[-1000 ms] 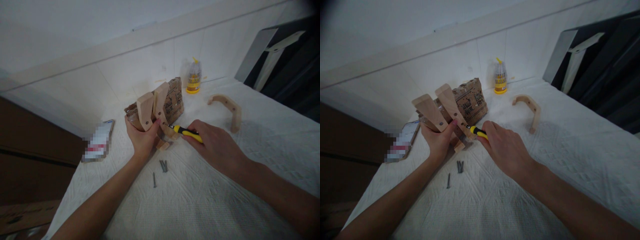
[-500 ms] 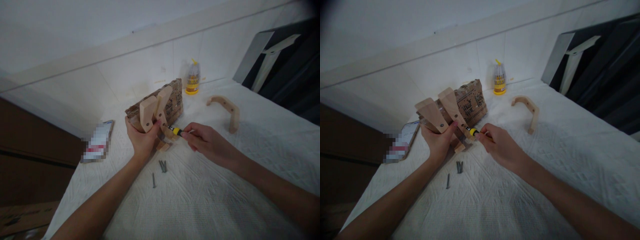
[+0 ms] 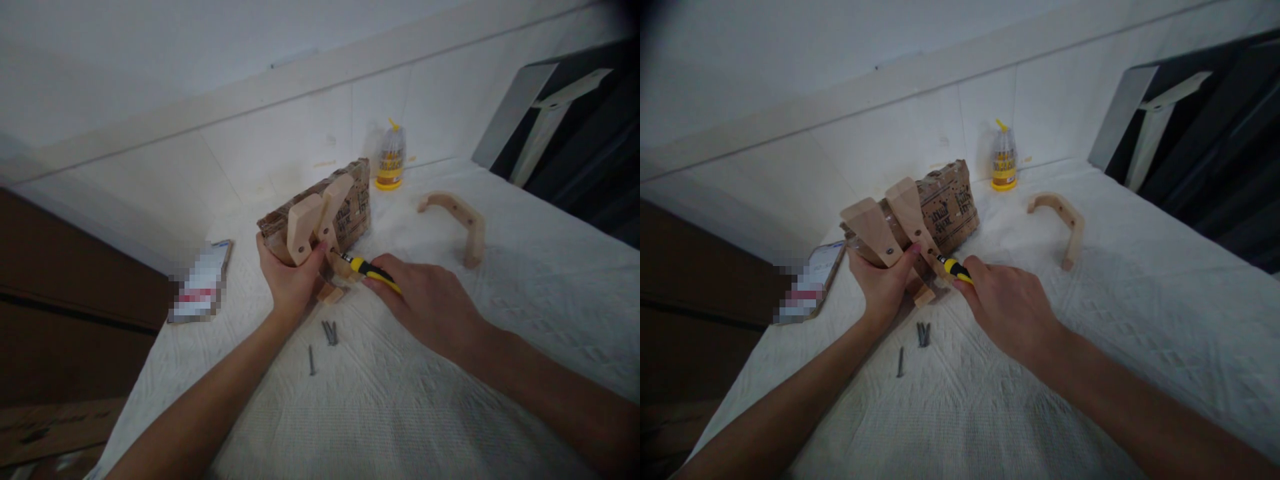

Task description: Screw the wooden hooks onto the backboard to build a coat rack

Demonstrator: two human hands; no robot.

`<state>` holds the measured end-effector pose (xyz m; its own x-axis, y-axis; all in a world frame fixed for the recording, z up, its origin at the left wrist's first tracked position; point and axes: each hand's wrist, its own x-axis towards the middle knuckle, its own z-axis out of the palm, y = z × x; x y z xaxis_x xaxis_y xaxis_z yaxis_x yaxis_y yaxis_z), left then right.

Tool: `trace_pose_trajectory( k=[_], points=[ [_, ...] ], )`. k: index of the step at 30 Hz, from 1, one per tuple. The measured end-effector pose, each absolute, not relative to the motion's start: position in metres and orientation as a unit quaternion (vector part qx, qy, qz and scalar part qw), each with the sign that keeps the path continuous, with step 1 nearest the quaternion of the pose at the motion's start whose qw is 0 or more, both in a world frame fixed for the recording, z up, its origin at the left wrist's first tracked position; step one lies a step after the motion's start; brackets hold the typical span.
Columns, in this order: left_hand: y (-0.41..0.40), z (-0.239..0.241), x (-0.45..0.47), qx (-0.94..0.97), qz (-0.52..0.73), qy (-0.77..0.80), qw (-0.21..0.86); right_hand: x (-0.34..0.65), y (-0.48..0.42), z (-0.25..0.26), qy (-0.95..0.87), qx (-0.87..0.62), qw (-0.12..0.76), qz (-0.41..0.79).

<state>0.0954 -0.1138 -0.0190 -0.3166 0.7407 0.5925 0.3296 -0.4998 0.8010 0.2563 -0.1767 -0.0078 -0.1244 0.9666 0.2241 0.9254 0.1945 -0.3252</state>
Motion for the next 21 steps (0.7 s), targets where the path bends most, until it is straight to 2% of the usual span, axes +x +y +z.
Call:
trace_pose_trajectory(
  k=[2,4,6,8,11,16,21],
  points=[
    [-0.1141,-0.0186,0.0956,0.568,0.659,0.467,0.159,0.2542,-0.1771,-0.0071,-0.735,-0.631,0.207,0.132],
    [-0.1144,-0.0181,0.0959,0.571,0.658,0.462,0.163,0.2527,-0.1766,-0.0071,-0.712,-0.612,0.250,0.238],
    [-0.1147,-0.0175,0.0961,0.572,0.655,0.467,0.161,0.2518,-0.1759,-0.0082,-0.692,-0.590,0.294,0.296],
    [-0.1149,-0.0172,0.0960,0.572,0.650,0.475,0.158,0.2512,-0.1755,-0.0103,-0.689,-0.591,0.326,0.264],
    [-0.1150,-0.0172,0.0961,0.574,0.647,0.477,0.155,0.2510,-0.1757,-0.0141,-0.710,-0.598,0.340,0.151],
    [-0.1146,-0.0177,0.0967,0.571,0.653,0.474,0.155,0.2544,-0.1744,-0.0157,-0.763,-0.568,0.307,0.013],
    [-0.1121,-0.0189,0.0951,0.563,0.659,0.472,0.163,0.2601,-0.1739,-0.0136,-0.762,-0.585,0.275,-0.023]
  ],
)
